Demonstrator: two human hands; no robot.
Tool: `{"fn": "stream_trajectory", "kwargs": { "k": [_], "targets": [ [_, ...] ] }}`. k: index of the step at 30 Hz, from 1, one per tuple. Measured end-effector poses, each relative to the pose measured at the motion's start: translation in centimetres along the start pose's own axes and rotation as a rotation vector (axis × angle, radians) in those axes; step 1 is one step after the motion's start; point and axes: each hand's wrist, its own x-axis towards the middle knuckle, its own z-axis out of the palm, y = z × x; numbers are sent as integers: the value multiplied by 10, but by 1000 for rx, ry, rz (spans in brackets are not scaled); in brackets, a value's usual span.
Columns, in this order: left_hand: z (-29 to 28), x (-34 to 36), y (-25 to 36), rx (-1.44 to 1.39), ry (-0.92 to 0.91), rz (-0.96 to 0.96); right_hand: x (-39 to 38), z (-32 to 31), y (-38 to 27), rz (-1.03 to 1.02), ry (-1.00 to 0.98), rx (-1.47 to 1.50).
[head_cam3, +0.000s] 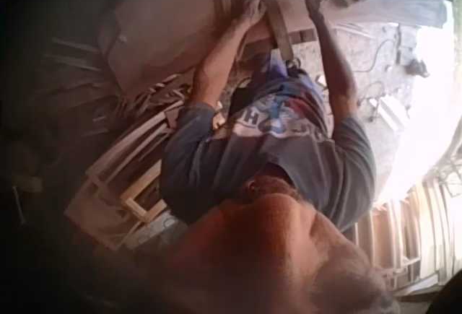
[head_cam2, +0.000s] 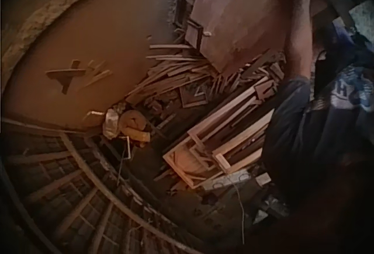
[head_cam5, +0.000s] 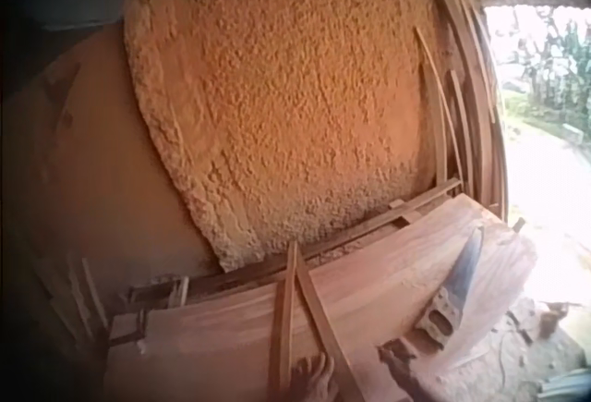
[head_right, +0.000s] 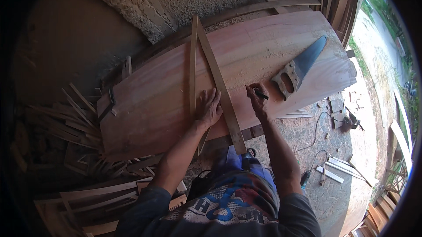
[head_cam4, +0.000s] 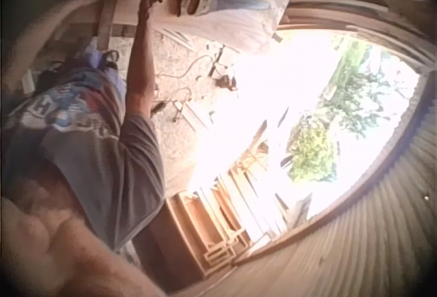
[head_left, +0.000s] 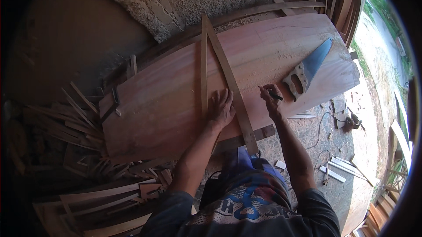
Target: The person marks a large sheet of plywood with a pencil and a straightedge, then uses a circular saw to cut along the marked line. After cutting, the person measures the cut piece with a tape measure and repositions the plywood for further work.
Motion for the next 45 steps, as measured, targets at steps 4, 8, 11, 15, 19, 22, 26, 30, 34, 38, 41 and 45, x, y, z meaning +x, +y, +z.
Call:
{"fn": "stream_trajectory", "kwargs": {
  "k": [4,8,11,15,19,22,26,30,34,38,41,45],
  "targets": [
    [-11,7,-2,21,-16,44,85,57,-2,-36,-42,-14],
    [-19,5,3,73,20,41,172,110,5,-159,-11,-164],
    [-24,7,4,63,52,61,221,132,15,-356,1,-384],
    [-31,9,4,157,31,116,267,153,26,-316,-69,-442],
    [-40,11,5,179,3,119,288,161,35,-340,-117,-534],
    [-44,12,5,180,-13,116,296,165,42,-276,-125,-649],
    [-42,13,3,162,-25,101,306,169,47,-349,-137,-610],
    [-34,12,0,49,-41,87,303,167,47,-322,-146,-659],
    [-26,10,0,80,17,101,285,158,47,-339,-155,-649],
    [-27,11,1,76,-2,104,295,166,47,-325,-158,-597],
    [-33,13,2,118,1,108,308,179,47,-284,-141,-651],
    [-35,11,1,117,60,89,289,169,34,-217,-146,-651]
  ]
}}
